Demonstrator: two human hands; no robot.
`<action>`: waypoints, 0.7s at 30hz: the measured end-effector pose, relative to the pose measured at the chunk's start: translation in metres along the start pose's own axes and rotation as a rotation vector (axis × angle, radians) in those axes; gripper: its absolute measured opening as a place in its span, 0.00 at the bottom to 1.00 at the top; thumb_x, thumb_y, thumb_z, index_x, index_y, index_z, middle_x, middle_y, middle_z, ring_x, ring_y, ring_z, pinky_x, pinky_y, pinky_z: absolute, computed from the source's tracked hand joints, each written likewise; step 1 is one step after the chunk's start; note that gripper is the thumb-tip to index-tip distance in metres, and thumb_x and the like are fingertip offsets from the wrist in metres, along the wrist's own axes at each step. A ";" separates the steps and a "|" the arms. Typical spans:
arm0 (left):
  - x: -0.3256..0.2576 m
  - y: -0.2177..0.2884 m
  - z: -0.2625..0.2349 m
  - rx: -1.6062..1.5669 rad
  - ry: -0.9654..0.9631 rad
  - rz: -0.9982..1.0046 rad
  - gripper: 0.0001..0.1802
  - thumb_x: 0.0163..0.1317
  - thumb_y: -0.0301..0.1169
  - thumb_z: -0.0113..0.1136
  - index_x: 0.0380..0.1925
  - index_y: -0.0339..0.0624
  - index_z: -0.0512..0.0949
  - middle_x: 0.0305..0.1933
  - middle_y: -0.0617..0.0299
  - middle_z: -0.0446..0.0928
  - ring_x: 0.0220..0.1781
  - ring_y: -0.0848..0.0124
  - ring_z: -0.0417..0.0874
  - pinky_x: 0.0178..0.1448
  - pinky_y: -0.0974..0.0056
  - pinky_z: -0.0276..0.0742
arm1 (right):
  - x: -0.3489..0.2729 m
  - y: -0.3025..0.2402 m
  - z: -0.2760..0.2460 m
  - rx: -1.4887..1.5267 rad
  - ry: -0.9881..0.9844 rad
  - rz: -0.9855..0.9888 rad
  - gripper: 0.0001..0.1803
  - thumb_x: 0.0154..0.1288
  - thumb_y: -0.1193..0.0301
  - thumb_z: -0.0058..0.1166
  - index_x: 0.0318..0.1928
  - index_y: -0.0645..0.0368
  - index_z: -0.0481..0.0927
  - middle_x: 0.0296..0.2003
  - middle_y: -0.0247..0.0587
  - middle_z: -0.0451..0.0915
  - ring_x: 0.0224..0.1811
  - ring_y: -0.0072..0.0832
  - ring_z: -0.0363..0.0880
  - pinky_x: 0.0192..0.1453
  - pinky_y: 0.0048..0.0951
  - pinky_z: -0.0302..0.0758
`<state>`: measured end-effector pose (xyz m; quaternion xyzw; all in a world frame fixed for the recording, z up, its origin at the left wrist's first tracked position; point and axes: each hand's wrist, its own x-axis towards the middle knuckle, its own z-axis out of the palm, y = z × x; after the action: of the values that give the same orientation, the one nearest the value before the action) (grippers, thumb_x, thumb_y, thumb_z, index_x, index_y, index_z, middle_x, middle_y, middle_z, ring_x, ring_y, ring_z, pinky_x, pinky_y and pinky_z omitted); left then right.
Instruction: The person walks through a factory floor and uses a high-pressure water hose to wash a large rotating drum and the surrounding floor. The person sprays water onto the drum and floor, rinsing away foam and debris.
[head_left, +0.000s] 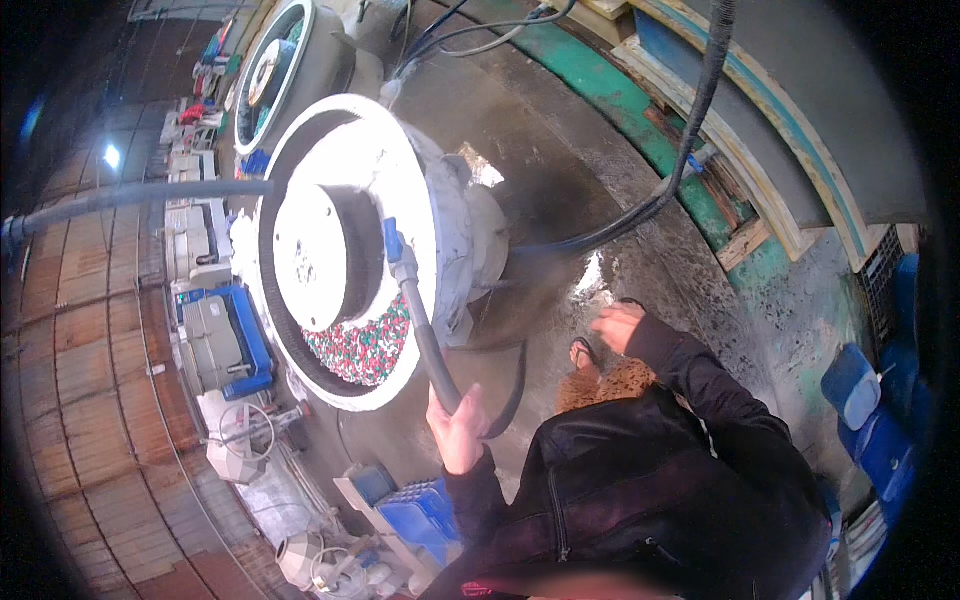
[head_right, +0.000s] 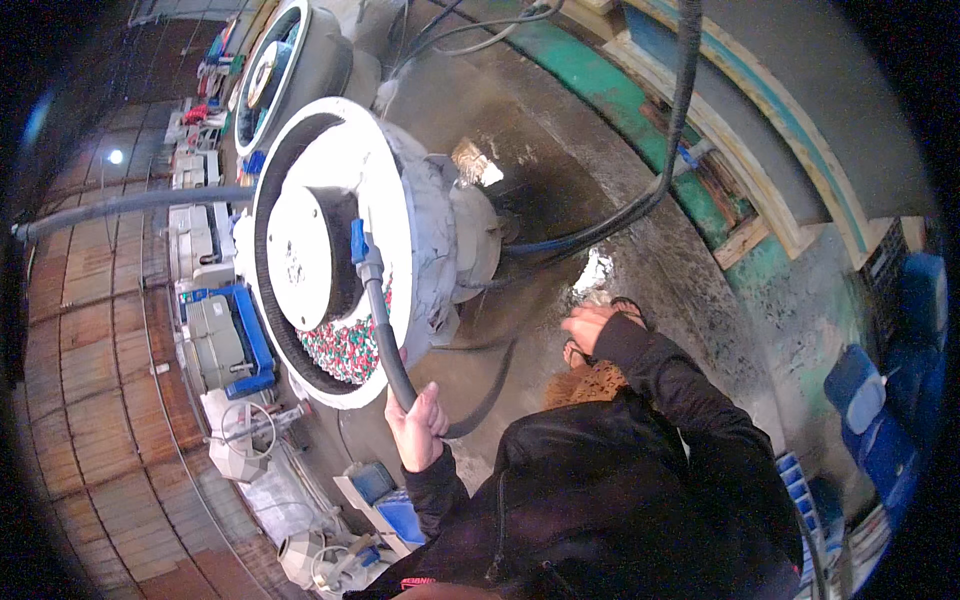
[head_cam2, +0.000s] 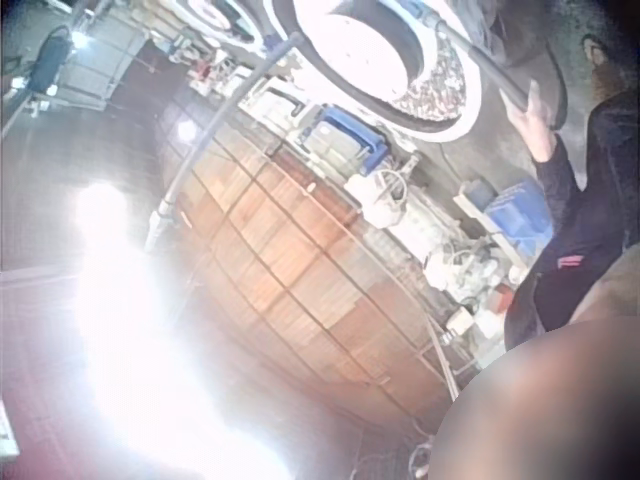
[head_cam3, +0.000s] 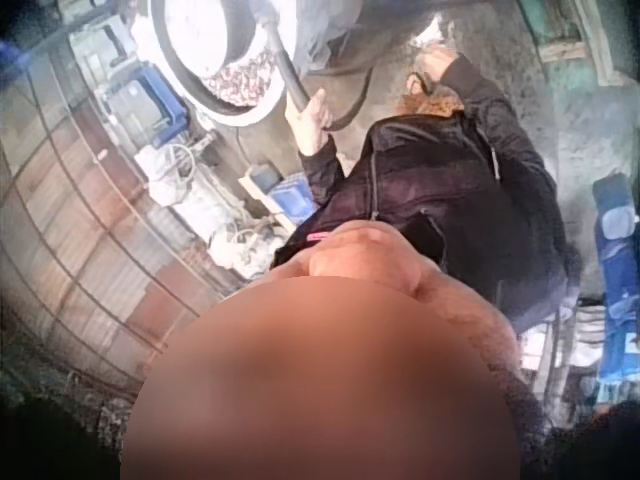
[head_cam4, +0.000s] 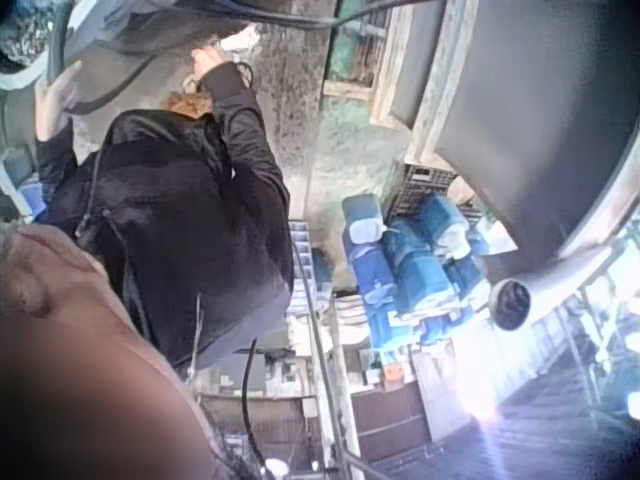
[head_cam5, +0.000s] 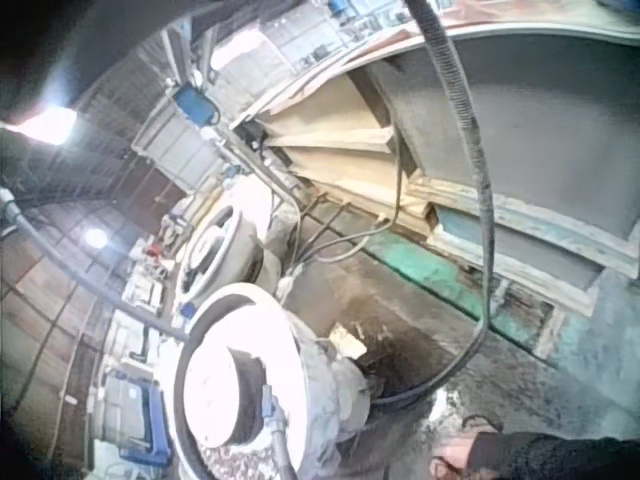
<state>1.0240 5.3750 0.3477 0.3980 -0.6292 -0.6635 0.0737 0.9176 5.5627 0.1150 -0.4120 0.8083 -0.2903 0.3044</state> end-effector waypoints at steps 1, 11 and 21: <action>-0.001 0.004 0.008 0.020 -0.022 -0.013 0.32 0.56 0.19 0.51 0.62 0.43 0.54 0.15 0.74 0.59 0.10 0.85 0.55 0.13 0.75 0.49 | -0.011 0.012 -0.004 -0.013 -0.002 0.049 0.14 0.50 0.72 0.52 0.41 0.52 0.77 0.39 0.39 0.75 0.49 0.38 0.70 0.51 0.40 0.68; 0.092 0.012 0.099 -0.130 -0.263 -0.105 0.23 0.59 0.22 0.51 0.54 0.39 0.59 0.15 0.72 0.59 0.11 0.84 0.55 0.14 0.75 0.49 | -0.040 0.051 -0.044 0.022 -0.038 0.401 0.17 0.54 0.72 0.50 0.46 0.59 0.74 0.41 0.45 0.73 0.51 0.42 0.67 0.51 0.48 0.66; 0.270 0.055 0.202 -0.590 -0.316 -0.070 0.12 0.57 0.25 0.55 0.35 0.48 0.62 0.12 0.73 0.55 0.09 0.82 0.53 0.13 0.74 0.47 | 0.113 -0.006 -0.138 0.618 0.710 0.154 0.27 0.59 0.73 0.49 0.60 0.58 0.61 0.47 0.50 0.70 0.49 0.40 0.71 0.53 0.34 0.66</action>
<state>0.6946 5.3595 0.2575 0.2729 -0.3995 -0.8728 0.0647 0.7654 5.4945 0.1796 -0.1162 0.7663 -0.6165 0.1386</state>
